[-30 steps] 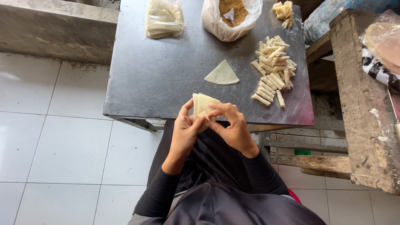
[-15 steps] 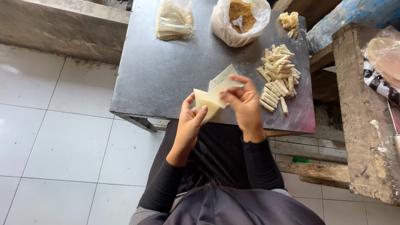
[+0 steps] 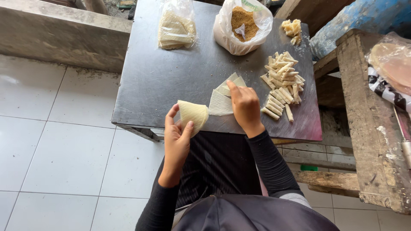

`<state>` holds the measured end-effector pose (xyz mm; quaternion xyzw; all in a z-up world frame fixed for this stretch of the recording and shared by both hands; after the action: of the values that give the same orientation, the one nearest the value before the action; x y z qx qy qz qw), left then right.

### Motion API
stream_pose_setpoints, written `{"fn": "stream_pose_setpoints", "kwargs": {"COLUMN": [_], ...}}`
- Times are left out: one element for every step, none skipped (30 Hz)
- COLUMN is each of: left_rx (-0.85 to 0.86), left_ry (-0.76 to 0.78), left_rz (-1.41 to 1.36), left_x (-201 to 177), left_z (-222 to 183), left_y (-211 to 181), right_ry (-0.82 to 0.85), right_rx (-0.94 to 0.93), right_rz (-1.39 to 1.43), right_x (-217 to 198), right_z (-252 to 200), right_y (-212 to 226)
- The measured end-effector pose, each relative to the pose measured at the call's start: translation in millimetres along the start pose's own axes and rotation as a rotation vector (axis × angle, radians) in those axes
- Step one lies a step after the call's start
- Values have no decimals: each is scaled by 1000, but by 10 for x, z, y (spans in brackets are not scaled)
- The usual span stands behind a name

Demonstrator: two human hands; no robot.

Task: The person uses a spoon to place filling onto dough triangles and rolls them by hand into small cylinders, placing them into a pile.

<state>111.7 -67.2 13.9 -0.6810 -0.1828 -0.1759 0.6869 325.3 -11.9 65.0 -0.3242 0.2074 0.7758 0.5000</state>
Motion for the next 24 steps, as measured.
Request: {"fn": "stream_pose_setpoints", "kwargs": {"left_rx": [10, 11, 12, 13, 16, 19, 23, 16, 10, 3, 4, 6, 7, 11, 15, 18, 13, 8, 2, 1, 1, 0, -5, -10], "left_ry": [-13, -28, -38, -48, -46, -44, -44, -38, -34, -31, -28, -24, -22, -22, -22, -22, -25, -28, -30, -27, -22, -18, -15, -13], "left_rz": [-6, 9, 25, 41, 48, 55, 61, 70, 77, 84, 91, 99, 107, 101, 95, 90, 92, 94, 96, 90, 84, 78, 78, 77], "left_x": [-41, -76, -103, -117, -109, -102, -93, -84, -73, -68, -65, -62, -62, -65, -69, -72, -76, -79, -79, -74, -65, -57, -50, -45], "left_z": [-11, -25, -31, -37, -34, -32, -31, -28, -32, -35, -37, -39, -40, -39, -38, -40, -41, -45, -50, -53, -54, -54, -57, -59], "left_y": [-18, -31, -49, -63, -69, -75, -76, -73, -63, -54, -46, -38, -32, -28, -26, -26, -28, -32, -34, -37, -41, -45, -49, -54], "right_ry": [9, 18, 17, 16, 13, 7, 3, -1, 6, 13, 21, 20, 20, 19, 13, 7, 0, 8, 17, 26, 34, 42, 50, 50], "right_rx": [11, 22, 20, 18, 15, 17, 16, 15, 20, 25, 28, 25, 21, 17, 9, 2, -5, 2, 11, 20, 25, 30, 34, 45], "right_rz": [16, 33, 35, 37, 36, 39, 43, 47, 50, 54, 59, 63, 67, 71, 74, 76, 79, 83, 86, 90, 106, 122, 140, 172], "right_x": [4, 9, 9, 7, 1, -4, -9, -11, -10, -4, 6, 13, 19, 23, 21, 15, 12, 16, 17, 14, 9, 4, -9, -40], "right_z": [-18, -25, -24, -23, -20, -19, -18, -20, -23, -28, -32, -38, -43, -50, -60, -69, -72, -70, -68, -65, -57, -46, -31, -19], "right_y": [31, 53, 75, 94, 103, 111, 113, 115, 107, 100, 93, 88, 83, 79, 79, 79, 84, 84, 84, 85, 93, 107, 122, 131]}}
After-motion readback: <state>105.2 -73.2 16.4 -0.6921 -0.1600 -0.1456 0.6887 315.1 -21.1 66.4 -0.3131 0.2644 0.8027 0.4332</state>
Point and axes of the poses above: each hand's wrist, its own z-axis towards the middle knuckle, its own x-axis out of the palm, y = z × x, the point moved 4 cm from there along z, towards the middle knuckle, and after that the axes turned 3 degrees about -y, right-handed, at the moved point
